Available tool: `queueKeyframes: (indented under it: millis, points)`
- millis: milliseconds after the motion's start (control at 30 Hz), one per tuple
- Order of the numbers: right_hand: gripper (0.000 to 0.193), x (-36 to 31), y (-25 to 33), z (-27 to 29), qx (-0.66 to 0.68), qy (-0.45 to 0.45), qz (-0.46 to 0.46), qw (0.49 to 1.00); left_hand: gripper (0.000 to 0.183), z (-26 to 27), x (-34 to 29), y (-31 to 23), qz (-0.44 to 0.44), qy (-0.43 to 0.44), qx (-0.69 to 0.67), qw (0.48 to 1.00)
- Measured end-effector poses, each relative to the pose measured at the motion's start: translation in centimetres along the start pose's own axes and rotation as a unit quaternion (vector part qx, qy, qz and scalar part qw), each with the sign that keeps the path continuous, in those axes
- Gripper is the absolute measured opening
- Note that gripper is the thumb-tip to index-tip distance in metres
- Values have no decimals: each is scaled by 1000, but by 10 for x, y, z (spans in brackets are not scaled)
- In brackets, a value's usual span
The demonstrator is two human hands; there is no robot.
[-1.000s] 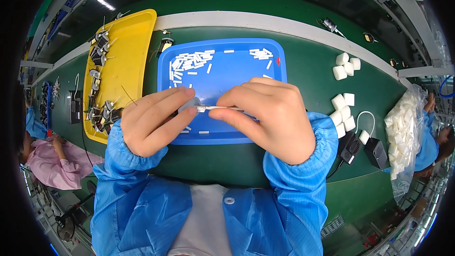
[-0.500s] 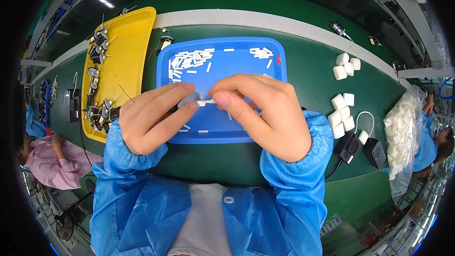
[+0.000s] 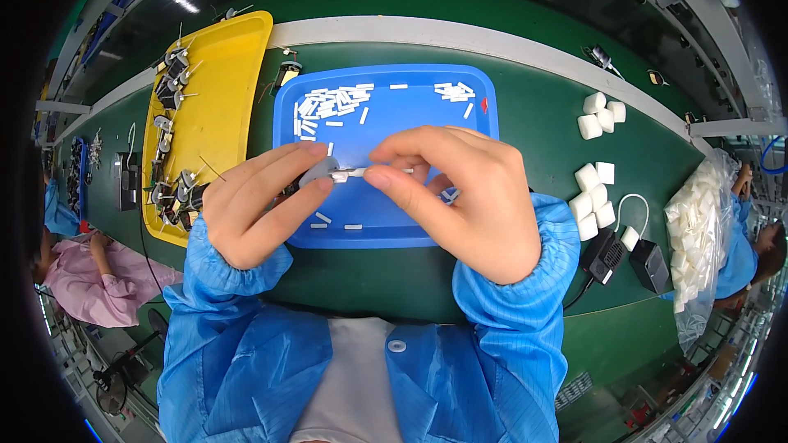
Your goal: The person assembles electronic components by hand, inserting small white plastic pins into grey component bases on an industrial assembly line.
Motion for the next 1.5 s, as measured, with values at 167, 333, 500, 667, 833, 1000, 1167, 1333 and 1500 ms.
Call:
queueKeyframes:
  millis: [167,333,500,667,833,1000,1167,1333,1500]
  points:
    - [9,1,5,-4,-27,13,33,999,29,0,-3,1,0,-6,6,1000]
    - [7,2,10,-4,-63,17,53,997,29,0,-3,1,-14,-13,11,1000]
    - [7,4,5,-5,-53,13,64,996,29,-1,-1,4,1,6,-13,1000]
    - [17,8,-8,3,-37,-72,48,996,26,-24,12,36,25,-19,-95,995]
    - [26,12,-24,2,-83,-88,27,992,21,-107,64,138,179,56,-118,975]
    - [8,6,-46,-17,-148,4,35,988,23,-192,96,219,242,174,5,954]
    - [8,6,-63,-17,-191,46,-13,980,39,-181,100,268,254,228,114,933]
    - [16,1,-73,-35,-244,79,47,965,61,-150,45,376,379,438,298,759]
    - [25,-6,-74,-51,-301,117,33,946,44,-129,38,362,518,338,132,774]
Point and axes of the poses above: each hand's wrist, its own x-axis towards the middle knuckle, its own z-axis out of the back of the hand, y = z × x, the point moved 5 cm from there along x, towards the middle knuckle, and after that the axes turned 9 degrees about z, right-handed, at the moved point
